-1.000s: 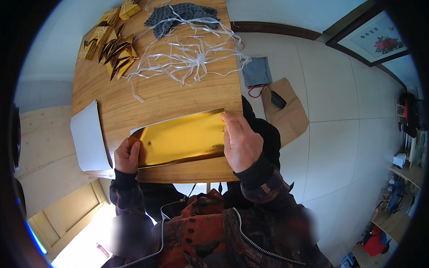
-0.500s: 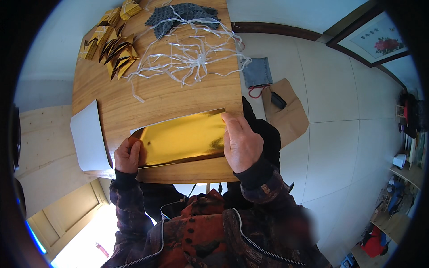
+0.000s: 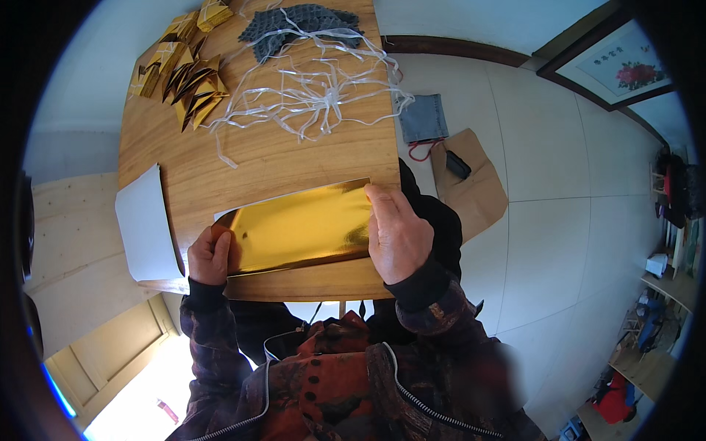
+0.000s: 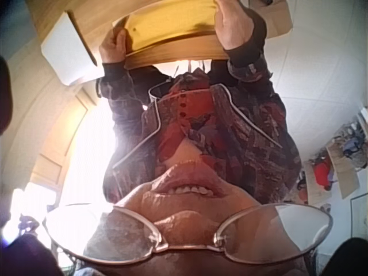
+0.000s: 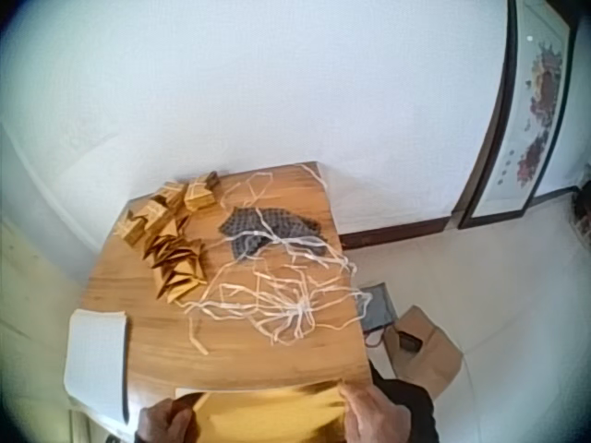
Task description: The person folds a rectangular sheet of gold-colored paper into a triangular packet by hand. They repeatedly fold, crease, and tuck the edges to form a small pouch, then place it on the table with other finished pieces.
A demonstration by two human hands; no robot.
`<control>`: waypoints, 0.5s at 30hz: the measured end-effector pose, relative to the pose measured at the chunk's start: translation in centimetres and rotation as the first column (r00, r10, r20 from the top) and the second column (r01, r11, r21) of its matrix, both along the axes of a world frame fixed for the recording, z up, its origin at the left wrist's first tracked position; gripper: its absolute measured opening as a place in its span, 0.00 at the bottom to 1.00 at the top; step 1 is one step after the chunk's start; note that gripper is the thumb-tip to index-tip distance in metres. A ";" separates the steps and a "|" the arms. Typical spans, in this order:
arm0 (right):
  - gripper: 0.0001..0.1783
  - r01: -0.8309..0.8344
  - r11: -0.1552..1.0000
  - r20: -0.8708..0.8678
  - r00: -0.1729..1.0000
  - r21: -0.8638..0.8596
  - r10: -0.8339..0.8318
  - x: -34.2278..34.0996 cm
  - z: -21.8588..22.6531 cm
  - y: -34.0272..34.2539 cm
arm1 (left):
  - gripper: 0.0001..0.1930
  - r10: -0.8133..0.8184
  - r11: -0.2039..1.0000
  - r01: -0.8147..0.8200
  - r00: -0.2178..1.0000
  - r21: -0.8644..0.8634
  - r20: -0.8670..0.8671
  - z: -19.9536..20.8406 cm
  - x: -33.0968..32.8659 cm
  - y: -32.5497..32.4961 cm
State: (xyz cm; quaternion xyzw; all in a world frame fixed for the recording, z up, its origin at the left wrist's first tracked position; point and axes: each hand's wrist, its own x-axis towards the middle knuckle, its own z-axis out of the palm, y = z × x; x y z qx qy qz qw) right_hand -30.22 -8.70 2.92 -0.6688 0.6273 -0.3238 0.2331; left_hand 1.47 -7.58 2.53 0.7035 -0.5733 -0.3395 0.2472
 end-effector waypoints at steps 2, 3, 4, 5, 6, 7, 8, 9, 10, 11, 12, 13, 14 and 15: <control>0.14 0.000 1.000 -0.014 1.000 -0.001 0.000 0.0 0.0 0.0 | 0.06 -0.004 1.000 0.004 1.000 -0.008 0.008 0.0 0.0 0.0; 0.14 0.002 1.000 -0.009 1.000 0.002 -0.002 0.0 0.0 0.0 | 0.06 -0.004 1.000 0.004 1.000 -0.008 0.008 0.1 0.0 -0.1; 0.14 0.002 1.000 -0.017 1.000 -0.004 -0.002 0.1 0.0 0.0 | 0.06 0.015 1.000 -0.015 1.000 0.025 0.007 0.1 -0.1 -0.1; 0.14 0.003 1.000 -0.017 1.000 -0.008 -0.004 0.1 0.0 0.0 | 0.06 -0.005 1.000 0.005 1.000 -0.008 0.005 0.1 -0.1 -0.1; 0.14 0.008 1.000 -0.010 1.000 -0.007 -0.008 0.1 0.0 0.0 | 0.06 -0.005 1.000 0.005 1.000 -0.007 0.002 0.2 -0.1 -0.1; 0.14 0.005 1.000 -0.018 1.000 -0.010 -0.005 0.1 0.0 0.0 | 0.06 0.005 1.000 -0.005 1.000 0.009 -0.008 0.3 -0.2 -0.1; 0.14 0.004 1.000 -0.019 1.000 -0.009 -0.004 0.1 0.0 0.0 | 0.06 -0.005 1.000 0.005 1.000 -0.007 0.006 0.3 -0.2 -0.1; 0.14 0.005 1.000 -0.013 1.000 -0.005 -0.005 0.1 0.0 0.0 | 0.06 -0.004 1.000 0.004 1.000 -0.007 0.013 0.3 -0.3 0.0; 0.14 0.003 1.000 -0.021 1.000 -0.006 -0.004 0.1 -0.1 0.0 | 0.06 0.003 1.000 -0.003 1.000 -0.002 0.009 0.4 -0.3 -0.1; 0.14 0.004 1.000 -0.023 1.000 -0.004 -0.004 0.0 -0.1 0.0 | 0.07 -0.004 1.000 0.004 1.000 -0.014 0.017 0.3 -0.3 -0.1; 0.14 0.001 1.000 -0.017 1.000 -0.004 -0.002 0.0 -0.2 0.1 | 0.07 -0.003 1.000 0.004 1.000 -0.020 0.016 0.3 -0.4 -0.2; 0.15 0.002 1.000 -0.035 0.999 -0.028 -0.003 0.0 -0.3 0.1 | 0.07 0.030 0.999 -0.031 0.999 0.036 0.012 0.3 -0.5 -0.3; 0.16 -0.001 0.999 -0.046 0.999 -0.055 -0.002 0.0 -0.6 0.0 | 0.07 0.006 1.000 -0.006 1.000 -0.010 -0.003 0.4 -0.5 -0.3; 0.18 -0.005 0.997 -0.057 0.998 -0.082 0.000 0.0 -0.8 0.0 | 0.07 0.016 1.000 -0.016 1.000 0.006 -0.018 0.6 -0.5 -0.2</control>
